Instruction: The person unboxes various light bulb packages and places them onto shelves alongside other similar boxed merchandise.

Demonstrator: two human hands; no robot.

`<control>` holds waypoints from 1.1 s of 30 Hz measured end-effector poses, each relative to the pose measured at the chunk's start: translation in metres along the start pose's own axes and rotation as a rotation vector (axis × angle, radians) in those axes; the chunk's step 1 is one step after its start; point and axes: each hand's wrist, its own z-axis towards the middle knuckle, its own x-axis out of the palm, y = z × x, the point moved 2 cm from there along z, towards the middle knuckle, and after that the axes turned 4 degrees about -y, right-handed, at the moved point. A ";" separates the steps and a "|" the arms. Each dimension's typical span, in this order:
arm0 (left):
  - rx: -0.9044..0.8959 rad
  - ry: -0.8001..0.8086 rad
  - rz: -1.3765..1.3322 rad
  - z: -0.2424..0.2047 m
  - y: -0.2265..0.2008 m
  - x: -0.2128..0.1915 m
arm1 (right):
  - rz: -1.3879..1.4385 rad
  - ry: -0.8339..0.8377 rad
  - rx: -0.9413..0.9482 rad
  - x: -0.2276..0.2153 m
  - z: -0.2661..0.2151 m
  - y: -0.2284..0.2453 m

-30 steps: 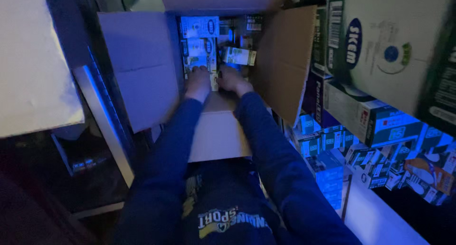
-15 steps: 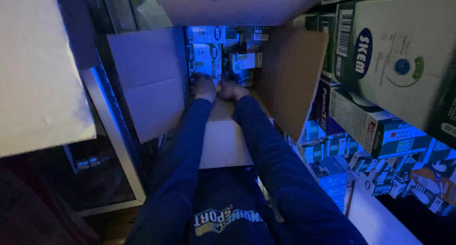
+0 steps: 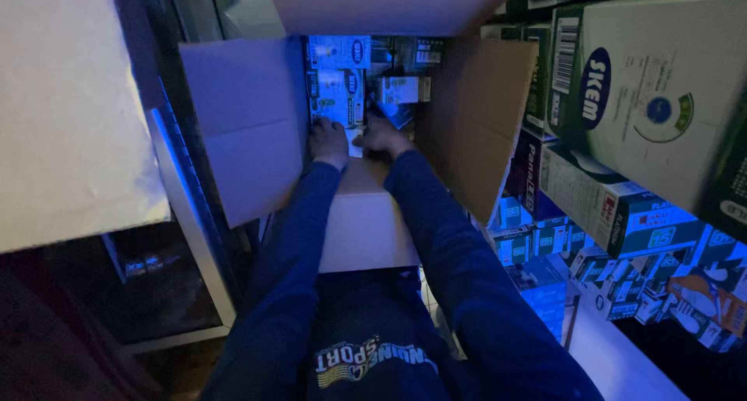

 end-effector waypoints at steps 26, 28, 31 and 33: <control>0.218 0.056 -0.152 -0.033 -0.006 -0.074 | -0.018 -0.043 0.082 -0.037 -0.031 0.010; 0.195 0.119 -0.191 -0.036 -0.006 -0.083 | 0.194 -0.032 0.232 -0.043 -0.041 0.012; 0.325 -0.108 -0.180 -0.043 -0.009 -0.109 | 0.000 -0.250 0.001 -0.062 -0.055 0.032; 0.297 0.038 -0.210 -0.043 -0.013 -0.126 | 0.153 -0.199 0.105 -0.072 -0.062 0.036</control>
